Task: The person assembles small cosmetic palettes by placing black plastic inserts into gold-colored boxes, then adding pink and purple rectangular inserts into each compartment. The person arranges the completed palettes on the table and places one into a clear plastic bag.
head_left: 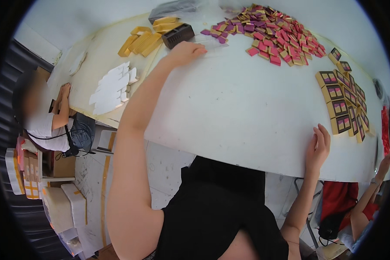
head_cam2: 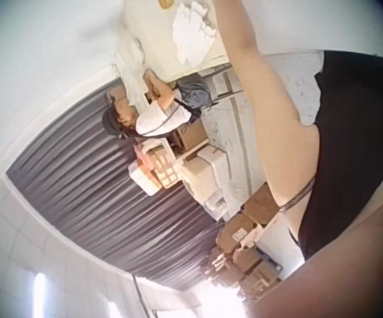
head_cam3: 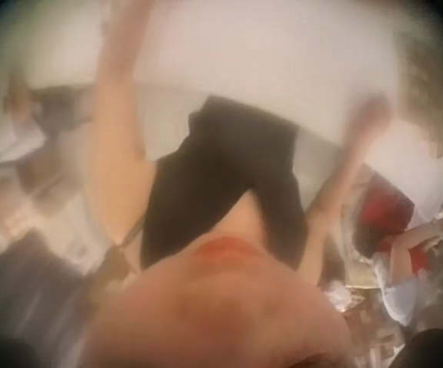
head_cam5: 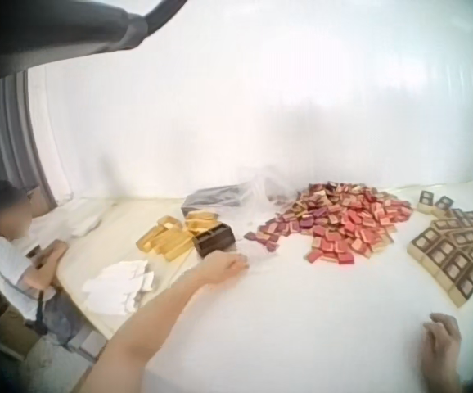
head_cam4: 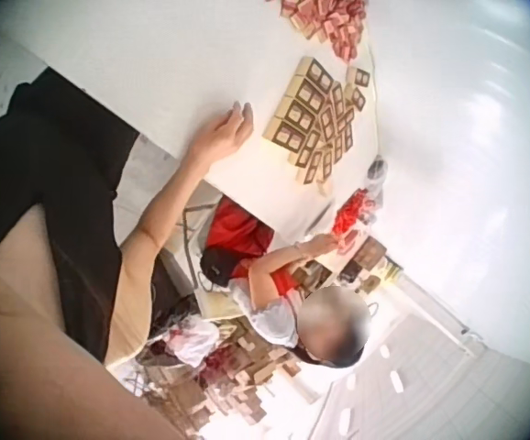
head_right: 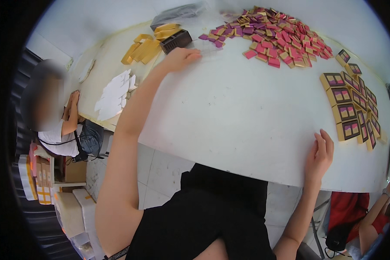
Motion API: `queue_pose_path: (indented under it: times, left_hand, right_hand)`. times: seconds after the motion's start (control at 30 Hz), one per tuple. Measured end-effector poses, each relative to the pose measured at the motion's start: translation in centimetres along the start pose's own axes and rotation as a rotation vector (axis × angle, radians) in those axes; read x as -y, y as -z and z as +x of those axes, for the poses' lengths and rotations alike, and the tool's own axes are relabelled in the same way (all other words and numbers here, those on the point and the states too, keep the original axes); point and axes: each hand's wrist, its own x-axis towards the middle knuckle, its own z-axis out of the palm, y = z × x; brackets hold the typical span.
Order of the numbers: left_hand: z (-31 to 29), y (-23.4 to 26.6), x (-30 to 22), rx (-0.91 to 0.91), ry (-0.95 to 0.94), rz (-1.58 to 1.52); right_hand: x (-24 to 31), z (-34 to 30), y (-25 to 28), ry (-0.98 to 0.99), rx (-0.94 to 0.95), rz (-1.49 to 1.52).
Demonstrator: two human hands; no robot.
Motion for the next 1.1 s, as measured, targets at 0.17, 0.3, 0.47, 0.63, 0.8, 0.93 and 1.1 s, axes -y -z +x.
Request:
queue_pose_path:
  times: [0.17,0.3,0.47,0.63,0.8,0.93,1.1]
  left_hand:
    - [-4.4,2.3,-9.3,-0.273,-0.096,-0.327]
    - [-7.6,3.3,-18.1,0.068,-0.114,-0.792]
    - [-7.6,1.7,-22.3,0.024,-0.324,-0.726]
    - [-8.3,0.8,-24.7,0.063,-0.341,-0.73]
    - [-8.0,0.4,-25.4,0.888,-0.306,-1.438]
    - [-7.4,0.1,-25.1,0.771,-0.327,-1.283]
    - [-6.2,2.1,-24.1,0.876,-0.448,-1.033]
  right_hand:
    - [5.2,1.8,0.1,0.031,-0.024,0.285]
    - [10.7,4.9,0.2,-0.076,0.038,0.8]
    - [11.4,5.6,-0.5,-0.066,-0.041,0.629]
    - [10.5,5.2,-0.3,-0.207,0.017,0.907]
    - [10.5,5.0,0.9,-0.024,0.029,0.948]
    - [10.1,6.3,2.4,0.091,0.182,0.881]
    - [8.7,7.2,3.8,0.123,0.548,1.095]
